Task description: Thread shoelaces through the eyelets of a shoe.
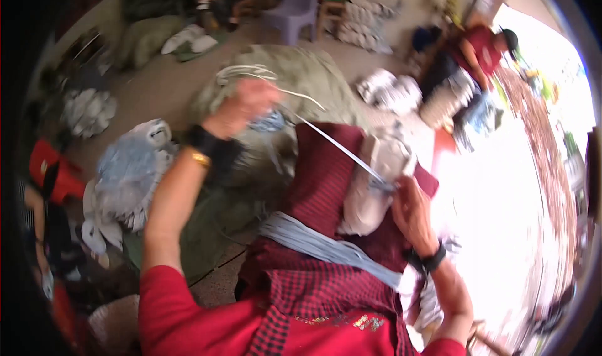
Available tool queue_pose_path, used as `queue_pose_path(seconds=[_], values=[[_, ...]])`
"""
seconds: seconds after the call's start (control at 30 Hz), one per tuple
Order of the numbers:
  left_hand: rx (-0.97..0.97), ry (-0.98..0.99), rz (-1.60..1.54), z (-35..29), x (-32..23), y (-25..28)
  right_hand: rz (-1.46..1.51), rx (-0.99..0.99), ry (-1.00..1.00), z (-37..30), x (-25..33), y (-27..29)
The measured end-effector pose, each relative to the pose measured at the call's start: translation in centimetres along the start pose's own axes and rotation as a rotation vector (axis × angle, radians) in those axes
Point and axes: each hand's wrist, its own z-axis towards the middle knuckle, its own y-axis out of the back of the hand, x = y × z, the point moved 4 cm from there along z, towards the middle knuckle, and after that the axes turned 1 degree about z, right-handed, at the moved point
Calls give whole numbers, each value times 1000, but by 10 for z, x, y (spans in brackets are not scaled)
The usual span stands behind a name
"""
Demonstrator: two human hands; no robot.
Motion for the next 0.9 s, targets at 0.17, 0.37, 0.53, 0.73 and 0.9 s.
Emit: queue_pose_path(seconds=[0.17, 0.37, 0.53, 0.73, 0.9], values=[[-18, 271, -102, -4, 30, 72, 97, 12, -99, 20, -4, 4], [-50, 135, 510, -5, 47, -9, -43, 75, 78, 14, -8, 16], [80, -37, 489, -1, -12, -121, 25, 260, 27, 23, 6, 27], [133, -358, 544, 6, -21, -184, -120, 253, 139, 42, 25, 33], [145, -351, 642, 11, -18, -195, 206, 267, -148, 39, -26, 38]])
